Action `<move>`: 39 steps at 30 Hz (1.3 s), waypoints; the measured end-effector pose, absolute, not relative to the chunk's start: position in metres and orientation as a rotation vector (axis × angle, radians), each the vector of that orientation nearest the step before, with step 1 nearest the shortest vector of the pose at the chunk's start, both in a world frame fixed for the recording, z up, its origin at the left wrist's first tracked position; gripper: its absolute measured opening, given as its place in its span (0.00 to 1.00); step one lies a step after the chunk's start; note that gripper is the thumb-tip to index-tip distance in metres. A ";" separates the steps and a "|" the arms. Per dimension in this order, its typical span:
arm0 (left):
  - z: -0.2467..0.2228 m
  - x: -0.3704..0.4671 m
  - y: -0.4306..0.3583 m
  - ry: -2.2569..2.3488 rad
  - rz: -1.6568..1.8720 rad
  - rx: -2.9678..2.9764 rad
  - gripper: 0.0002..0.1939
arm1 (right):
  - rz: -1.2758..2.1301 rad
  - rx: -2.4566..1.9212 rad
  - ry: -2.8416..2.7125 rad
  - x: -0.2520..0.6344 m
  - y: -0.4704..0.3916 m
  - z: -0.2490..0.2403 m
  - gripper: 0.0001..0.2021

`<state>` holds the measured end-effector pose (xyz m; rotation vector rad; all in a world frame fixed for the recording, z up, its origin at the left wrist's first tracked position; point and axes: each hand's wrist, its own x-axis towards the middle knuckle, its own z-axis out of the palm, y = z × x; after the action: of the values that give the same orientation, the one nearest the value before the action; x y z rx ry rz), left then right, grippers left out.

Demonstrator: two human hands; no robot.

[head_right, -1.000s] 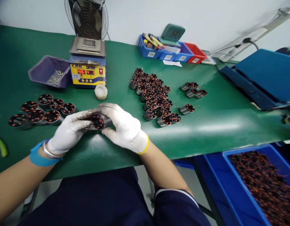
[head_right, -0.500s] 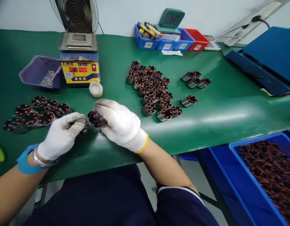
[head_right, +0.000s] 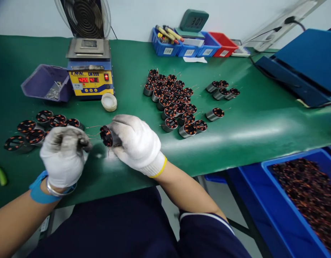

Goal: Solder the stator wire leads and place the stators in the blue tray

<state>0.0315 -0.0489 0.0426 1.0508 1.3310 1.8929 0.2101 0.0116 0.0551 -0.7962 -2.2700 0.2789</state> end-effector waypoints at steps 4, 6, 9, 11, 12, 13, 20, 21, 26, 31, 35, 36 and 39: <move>0.040 0.022 -0.043 1.361 1.891 1.208 0.06 | 0.270 -0.760 -2.304 0.206 0.008 0.054 0.17; 0.039 0.018 -0.043 1.450 1.761 1.394 0.05 | 0.259 -0.738 -2.316 0.204 0.007 0.053 0.16; 0.039 0.017 -0.044 1.558 1.750 1.420 0.08 | 0.254 -0.747 -2.273 0.206 0.010 0.051 0.18; 0.039 0.018 -0.045 1.591 1.770 1.323 0.08 | 0.249 -0.805 -2.225 0.206 0.018 0.052 0.21; 0.038 0.019 -0.045 1.593 1.739 1.301 0.07 | 0.251 -0.871 -2.206 0.206 0.024 0.053 0.22; 0.036 0.020 -0.044 1.588 1.678 1.304 0.06 | 0.255 -0.968 -2.191 0.204 0.031 0.054 0.23; 0.022 0.027 -0.038 1.532 1.262 1.565 0.03 | 0.270 -1.549 -2.328 0.172 0.101 0.061 0.26; 0.021 0.027 -0.037 1.535 1.262 1.571 0.03 | 0.264 -1.559 -2.359 0.169 0.108 0.061 0.26; 0.019 0.023 -0.037 1.582 1.191 1.716 0.10 | 0.235 -1.505 -2.538 0.159 0.132 0.063 0.28; 0.015 0.022 -0.037 1.589 1.081 1.930 0.14 | 0.178 -1.522 -2.649 0.152 0.142 0.075 0.30; 0.015 0.022 -0.038 1.599 1.051 1.987 0.15 | 0.183 -1.488 -2.614 0.153 0.138 0.084 0.29; 0.016 0.022 -0.038 1.600 1.048 1.993 0.16 | 0.170 -1.465 -2.594 0.155 0.135 0.086 0.29; 0.016 0.023 -0.038 1.599 1.041 2.005 0.17 | 0.004 -1.405 -2.571 0.163 0.126 0.091 0.27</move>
<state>0.0226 -0.0377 0.0157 2.0046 1.5995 1.0415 0.1628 0.1257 0.0913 -1.4047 -2.5713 0.0039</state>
